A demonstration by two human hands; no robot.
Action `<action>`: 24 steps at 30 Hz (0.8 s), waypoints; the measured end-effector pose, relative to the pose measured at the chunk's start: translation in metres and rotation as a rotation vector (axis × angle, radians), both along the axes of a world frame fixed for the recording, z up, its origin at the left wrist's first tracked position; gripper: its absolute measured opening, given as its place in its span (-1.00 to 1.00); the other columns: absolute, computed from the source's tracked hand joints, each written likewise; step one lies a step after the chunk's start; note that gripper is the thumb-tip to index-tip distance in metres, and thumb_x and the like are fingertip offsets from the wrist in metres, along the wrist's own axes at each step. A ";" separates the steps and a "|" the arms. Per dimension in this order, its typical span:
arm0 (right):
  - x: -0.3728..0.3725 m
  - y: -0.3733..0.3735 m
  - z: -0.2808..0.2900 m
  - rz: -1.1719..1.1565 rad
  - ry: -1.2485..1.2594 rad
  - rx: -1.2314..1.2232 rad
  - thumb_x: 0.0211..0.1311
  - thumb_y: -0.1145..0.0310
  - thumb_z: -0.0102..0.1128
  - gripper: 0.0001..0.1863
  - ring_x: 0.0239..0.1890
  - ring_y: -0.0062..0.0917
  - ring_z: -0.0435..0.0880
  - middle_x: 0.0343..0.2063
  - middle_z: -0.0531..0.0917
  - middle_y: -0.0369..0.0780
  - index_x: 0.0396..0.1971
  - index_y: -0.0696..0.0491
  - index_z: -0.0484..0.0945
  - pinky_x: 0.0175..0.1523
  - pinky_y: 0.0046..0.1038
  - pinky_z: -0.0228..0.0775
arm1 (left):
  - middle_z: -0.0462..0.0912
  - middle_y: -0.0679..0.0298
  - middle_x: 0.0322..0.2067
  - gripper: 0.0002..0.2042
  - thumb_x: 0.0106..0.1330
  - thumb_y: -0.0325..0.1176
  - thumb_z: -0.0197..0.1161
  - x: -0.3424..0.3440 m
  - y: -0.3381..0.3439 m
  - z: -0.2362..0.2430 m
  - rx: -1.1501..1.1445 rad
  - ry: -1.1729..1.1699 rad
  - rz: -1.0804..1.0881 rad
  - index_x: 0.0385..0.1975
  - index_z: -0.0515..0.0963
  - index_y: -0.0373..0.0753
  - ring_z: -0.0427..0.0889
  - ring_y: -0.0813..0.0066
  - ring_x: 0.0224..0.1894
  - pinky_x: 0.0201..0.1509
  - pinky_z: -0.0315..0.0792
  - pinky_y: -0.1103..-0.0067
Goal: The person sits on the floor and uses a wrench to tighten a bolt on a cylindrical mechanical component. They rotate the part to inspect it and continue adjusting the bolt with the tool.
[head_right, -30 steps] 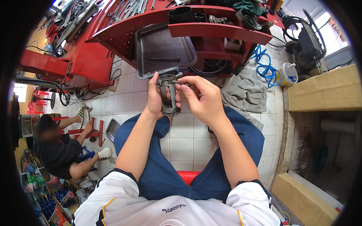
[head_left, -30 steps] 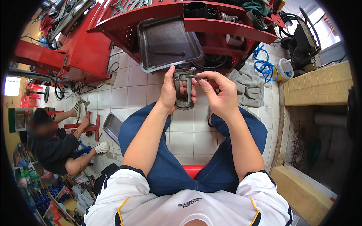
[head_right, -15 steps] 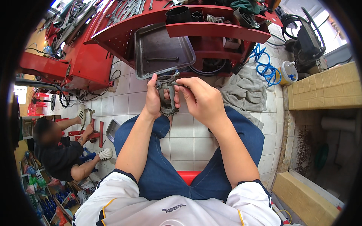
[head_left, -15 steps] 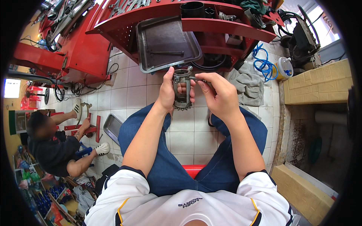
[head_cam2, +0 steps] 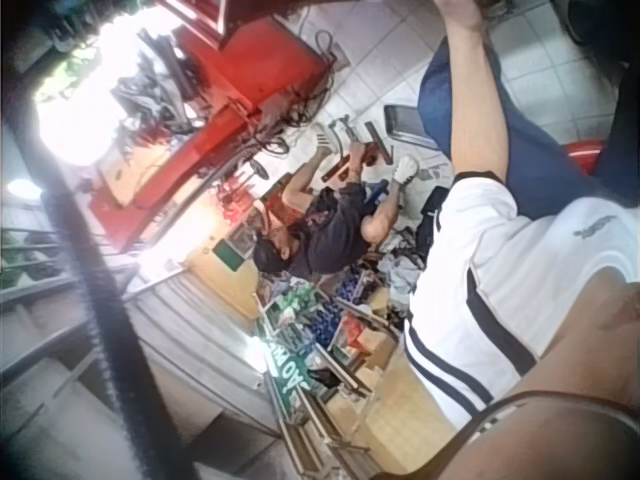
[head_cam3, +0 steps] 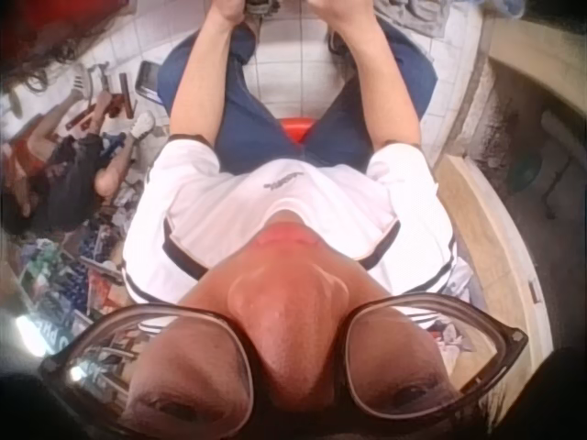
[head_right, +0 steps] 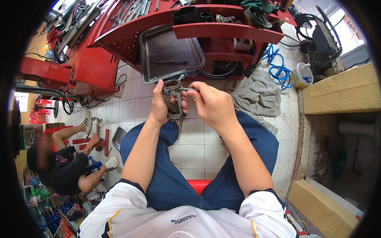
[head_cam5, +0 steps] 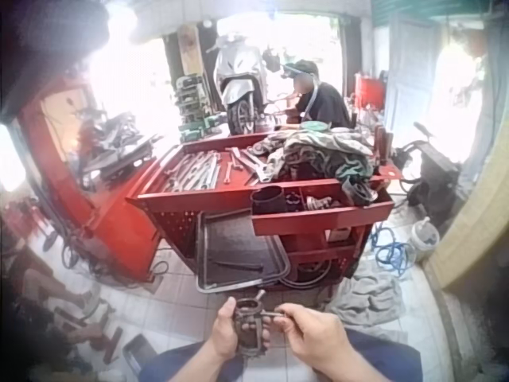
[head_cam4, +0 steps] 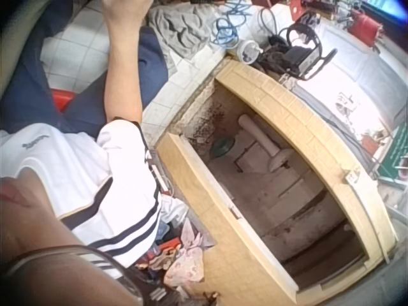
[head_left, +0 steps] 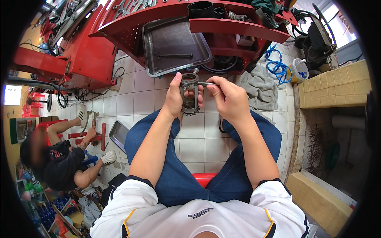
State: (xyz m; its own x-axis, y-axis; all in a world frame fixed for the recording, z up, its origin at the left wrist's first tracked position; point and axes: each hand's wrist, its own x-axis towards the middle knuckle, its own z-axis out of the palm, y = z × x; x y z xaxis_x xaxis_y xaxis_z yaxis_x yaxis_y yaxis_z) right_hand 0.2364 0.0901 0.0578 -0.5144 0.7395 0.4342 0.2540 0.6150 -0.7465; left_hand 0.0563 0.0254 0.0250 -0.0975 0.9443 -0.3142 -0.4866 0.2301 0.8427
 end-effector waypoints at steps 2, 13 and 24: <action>0.000 0.000 0.003 0.008 -0.021 0.058 0.36 0.36 0.25 -0.87 -0.44 -0.28 0.73 -0.47 0.70 -0.14 -0.21 0.09 0.60 -0.38 -0.37 0.52 | 0.66 0.13 -0.56 -0.20 0.42 0.38 -0.26 0.000 -0.001 -0.003 -0.013 0.010 0.013 -0.27 0.60 -0.37 0.67 0.32 -0.54 -0.39 0.60 0.48; -0.002 0.003 -0.005 0.007 0.023 0.196 0.29 0.43 0.28 -0.85 -0.42 -0.27 0.71 -0.37 0.70 -0.16 -0.18 0.10 0.58 -0.37 -0.34 0.54 | 0.65 0.13 -0.57 -0.21 0.42 0.38 -0.25 -0.001 0.000 0.000 0.006 0.047 0.013 -0.28 0.60 -0.36 0.67 0.33 -0.55 -0.40 0.60 0.49; -0.002 -0.002 -0.006 -0.006 0.004 0.129 0.36 0.35 0.30 -0.87 -0.62 -0.48 0.60 -0.60 0.62 -0.21 -0.25 0.11 0.63 -0.47 -0.50 0.39 | 0.64 0.15 -0.55 -0.25 0.44 0.34 -0.22 -0.001 0.000 -0.003 0.038 0.065 0.038 -0.28 0.60 -0.36 0.67 0.35 -0.52 -0.39 0.61 0.48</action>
State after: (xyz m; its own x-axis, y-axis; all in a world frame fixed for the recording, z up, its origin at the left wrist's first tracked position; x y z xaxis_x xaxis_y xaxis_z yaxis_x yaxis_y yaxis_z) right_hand 0.2341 0.0881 0.0519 -0.5078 0.6805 0.5282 0.2553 0.7045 -0.6622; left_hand 0.0554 0.0250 0.0216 -0.1528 0.9507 -0.2700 -0.4381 0.1798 0.8808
